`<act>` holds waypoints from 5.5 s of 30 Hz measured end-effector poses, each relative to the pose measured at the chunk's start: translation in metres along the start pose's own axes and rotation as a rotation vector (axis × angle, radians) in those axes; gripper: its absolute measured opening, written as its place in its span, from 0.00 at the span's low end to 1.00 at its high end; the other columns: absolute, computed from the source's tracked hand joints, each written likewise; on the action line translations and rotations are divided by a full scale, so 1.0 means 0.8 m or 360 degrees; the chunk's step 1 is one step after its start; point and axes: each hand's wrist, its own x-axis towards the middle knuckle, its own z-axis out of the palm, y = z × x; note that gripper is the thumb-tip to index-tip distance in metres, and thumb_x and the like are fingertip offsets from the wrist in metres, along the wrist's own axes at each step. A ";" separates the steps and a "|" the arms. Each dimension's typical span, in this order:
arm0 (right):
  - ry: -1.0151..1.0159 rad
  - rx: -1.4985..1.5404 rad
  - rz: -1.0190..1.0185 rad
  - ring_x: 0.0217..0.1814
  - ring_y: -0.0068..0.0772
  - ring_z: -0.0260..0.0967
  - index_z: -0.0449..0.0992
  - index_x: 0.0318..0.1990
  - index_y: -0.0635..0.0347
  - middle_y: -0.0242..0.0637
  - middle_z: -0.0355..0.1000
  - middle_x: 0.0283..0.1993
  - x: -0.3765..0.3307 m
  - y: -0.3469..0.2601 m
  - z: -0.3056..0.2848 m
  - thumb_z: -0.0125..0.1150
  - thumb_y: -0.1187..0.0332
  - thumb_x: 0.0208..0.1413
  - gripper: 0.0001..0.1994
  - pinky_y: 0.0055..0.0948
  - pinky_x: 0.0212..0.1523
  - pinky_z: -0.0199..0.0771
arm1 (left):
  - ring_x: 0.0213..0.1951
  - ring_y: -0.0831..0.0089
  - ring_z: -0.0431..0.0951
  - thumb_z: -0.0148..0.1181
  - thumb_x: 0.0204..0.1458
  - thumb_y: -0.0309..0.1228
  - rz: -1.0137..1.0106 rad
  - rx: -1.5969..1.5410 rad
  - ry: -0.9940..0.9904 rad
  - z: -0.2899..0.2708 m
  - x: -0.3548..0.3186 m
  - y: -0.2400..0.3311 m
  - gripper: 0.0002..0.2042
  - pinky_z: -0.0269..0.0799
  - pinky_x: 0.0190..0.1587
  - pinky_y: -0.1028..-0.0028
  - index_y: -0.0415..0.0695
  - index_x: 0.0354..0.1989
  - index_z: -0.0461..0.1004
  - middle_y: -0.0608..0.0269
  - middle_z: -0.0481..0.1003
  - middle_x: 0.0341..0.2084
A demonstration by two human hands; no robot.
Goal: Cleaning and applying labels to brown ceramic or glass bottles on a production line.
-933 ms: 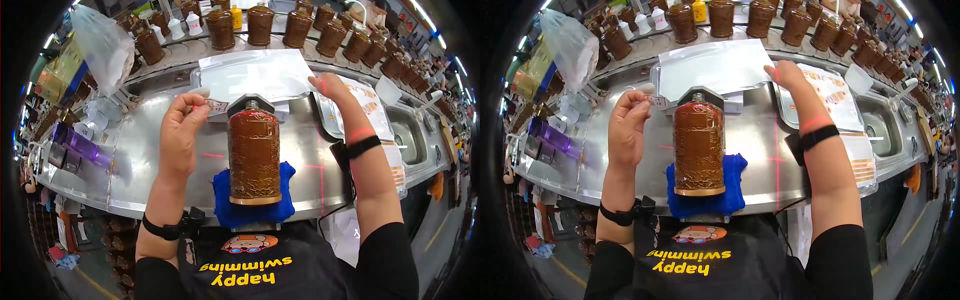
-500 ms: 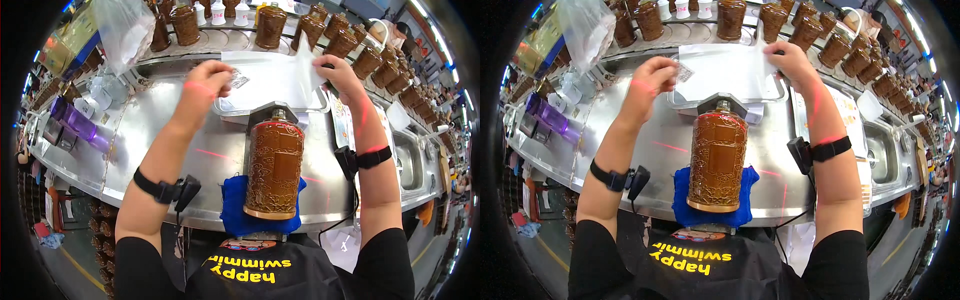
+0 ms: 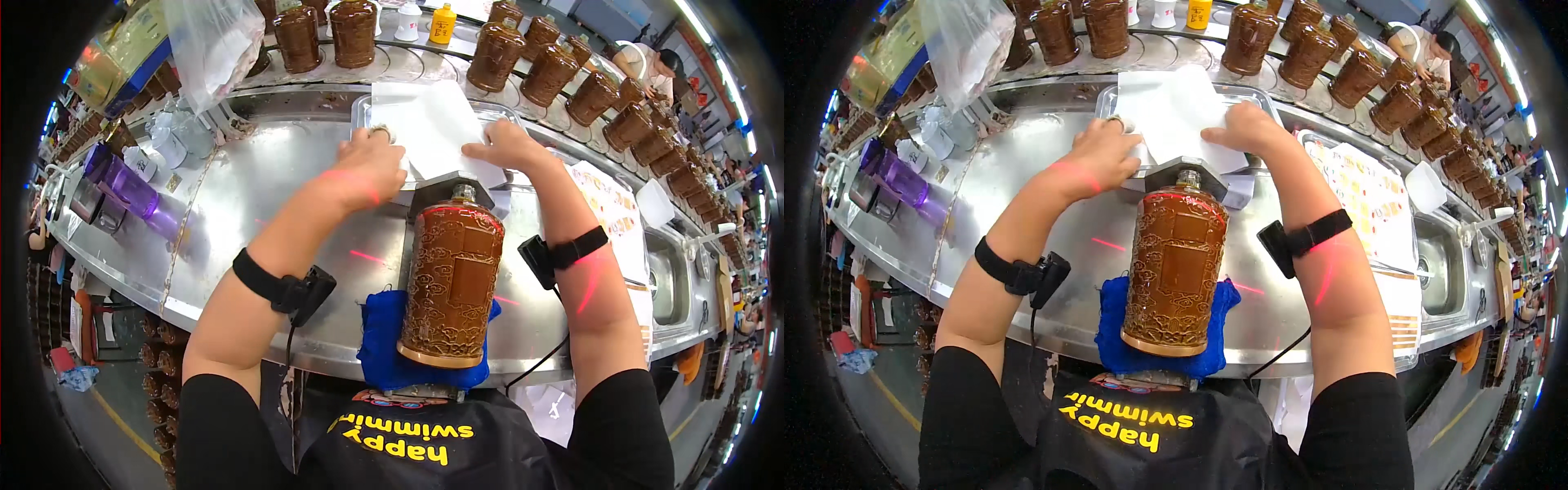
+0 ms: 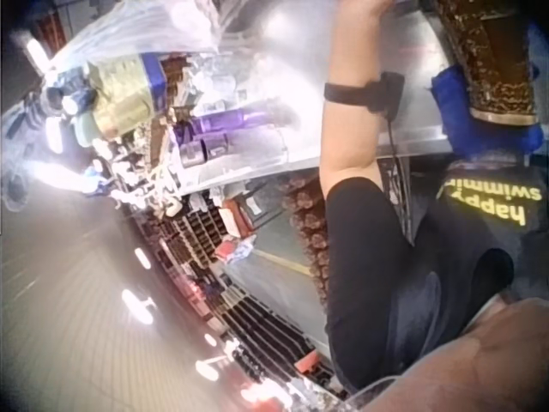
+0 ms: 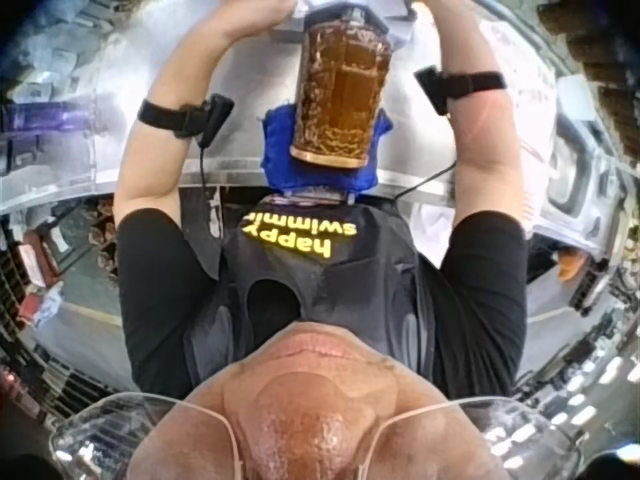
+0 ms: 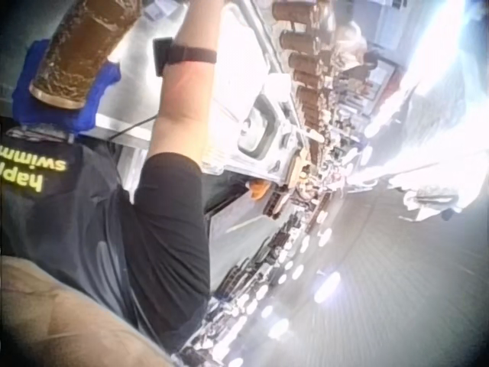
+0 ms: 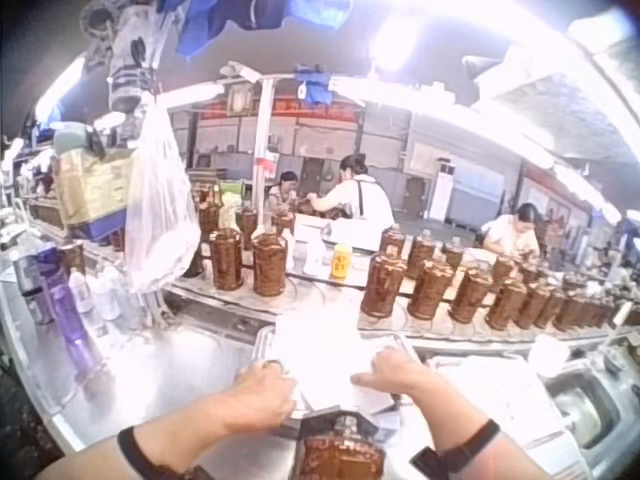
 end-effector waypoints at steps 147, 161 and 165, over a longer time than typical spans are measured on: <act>0.0374 0.1779 0.0804 0.46 0.42 0.74 0.79 0.39 0.57 0.43 0.75 0.43 -0.480 0.187 0.452 0.52 0.69 0.50 0.11 0.36 0.44 0.74 | 0.56 0.46 0.60 0.63 0.43 0.36 0.0537 0.0170 -0.0002 0.465 0.005 0.409 0.36 0.55 0.58 0.56 0.48 0.63 0.53 0.44 0.64 0.51; 0.0750 0.1891 0.0851 0.40 0.44 0.75 0.78 0.32 0.60 0.45 0.75 0.36 -0.452 0.211 0.465 0.54 0.68 0.47 0.08 0.38 0.41 0.76 | 0.50 0.52 0.69 0.52 0.51 0.27 0.0395 0.0621 0.0062 0.490 0.060 0.398 0.29 0.60 0.54 0.60 0.56 0.64 0.56 0.46 0.71 0.48; 0.0724 0.1910 0.0828 0.39 0.45 0.74 0.76 0.32 0.61 0.46 0.75 0.33 -0.444 0.211 0.475 0.55 0.65 0.49 0.09 0.39 0.40 0.75 | 0.45 0.51 0.72 0.52 0.51 0.24 0.0376 0.0674 -0.0070 0.475 0.054 0.391 0.28 0.61 0.53 0.59 0.55 0.62 0.58 0.46 0.73 0.45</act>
